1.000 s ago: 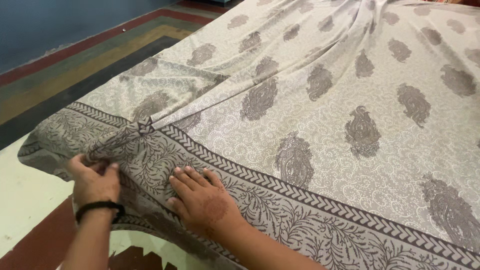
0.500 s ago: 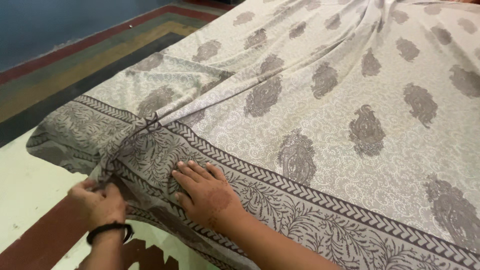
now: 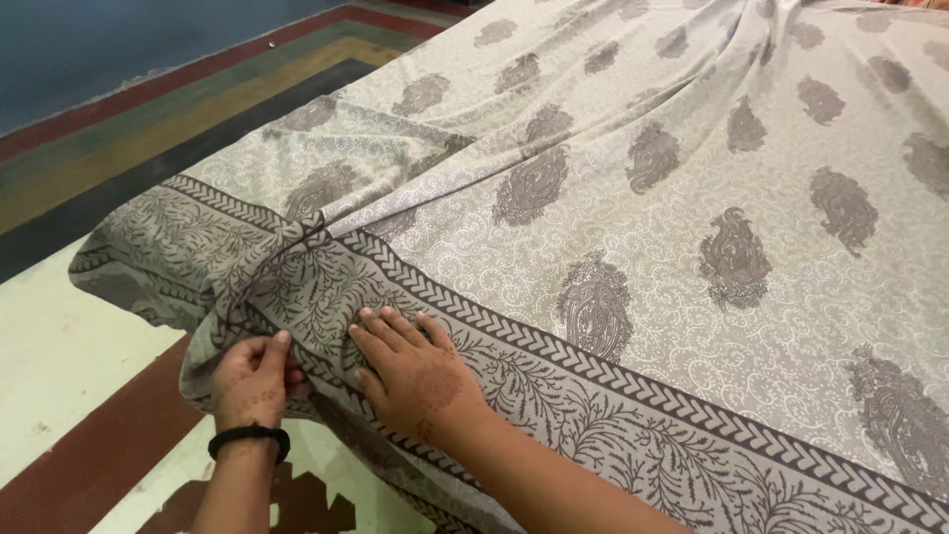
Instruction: The person folds a large patterned bed sheet on a table. They start by folding the sheet in half lengthwise, then fold the edges inward to create a straight border, and finally fold the sheet into a smaller rectangular shape.
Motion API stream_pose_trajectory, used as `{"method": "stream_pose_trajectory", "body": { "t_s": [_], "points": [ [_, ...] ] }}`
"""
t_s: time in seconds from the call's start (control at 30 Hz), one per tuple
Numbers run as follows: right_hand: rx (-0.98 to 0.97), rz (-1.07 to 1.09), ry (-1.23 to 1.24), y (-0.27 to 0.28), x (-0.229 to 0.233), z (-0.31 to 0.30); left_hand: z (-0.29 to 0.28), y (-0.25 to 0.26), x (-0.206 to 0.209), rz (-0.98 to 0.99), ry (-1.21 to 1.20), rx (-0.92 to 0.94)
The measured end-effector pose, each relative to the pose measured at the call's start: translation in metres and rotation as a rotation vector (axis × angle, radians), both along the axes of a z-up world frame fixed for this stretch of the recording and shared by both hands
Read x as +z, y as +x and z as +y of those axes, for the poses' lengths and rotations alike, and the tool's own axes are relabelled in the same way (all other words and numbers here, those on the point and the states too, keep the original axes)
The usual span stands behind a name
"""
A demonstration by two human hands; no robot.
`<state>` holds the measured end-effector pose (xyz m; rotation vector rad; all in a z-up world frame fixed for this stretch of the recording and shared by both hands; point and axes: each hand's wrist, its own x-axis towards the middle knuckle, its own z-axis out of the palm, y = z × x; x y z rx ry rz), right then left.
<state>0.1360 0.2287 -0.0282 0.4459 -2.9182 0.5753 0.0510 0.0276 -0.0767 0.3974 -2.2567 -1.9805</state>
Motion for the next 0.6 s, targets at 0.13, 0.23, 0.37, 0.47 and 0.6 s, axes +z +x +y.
{"method": "stream_pose_trajectory", "body": {
  "t_s": [0.13,0.23,0.37,0.47,0.6],
  "points": [
    [0.012,-0.005,-0.013,0.002,0.003,0.002,-0.014,0.004,0.004,0.004,-0.128,0.076],
    [0.024,-0.038,-0.041,0.005,0.006,0.004,-0.021,0.007,0.003,0.03,-0.234,0.124],
    [-0.139,0.173,-0.212,0.008,0.008,0.006,-0.009,0.01,-0.003,0.012,-0.142,0.145],
    [-0.418,0.107,-0.311,0.008,0.012,0.011,-0.005,0.009,-0.019,0.025,0.125,0.14],
    [-0.414,-0.179,-0.162,0.001,0.028,0.008,-0.011,0.0,-0.067,0.287,-0.336,0.188]
  ]
}}
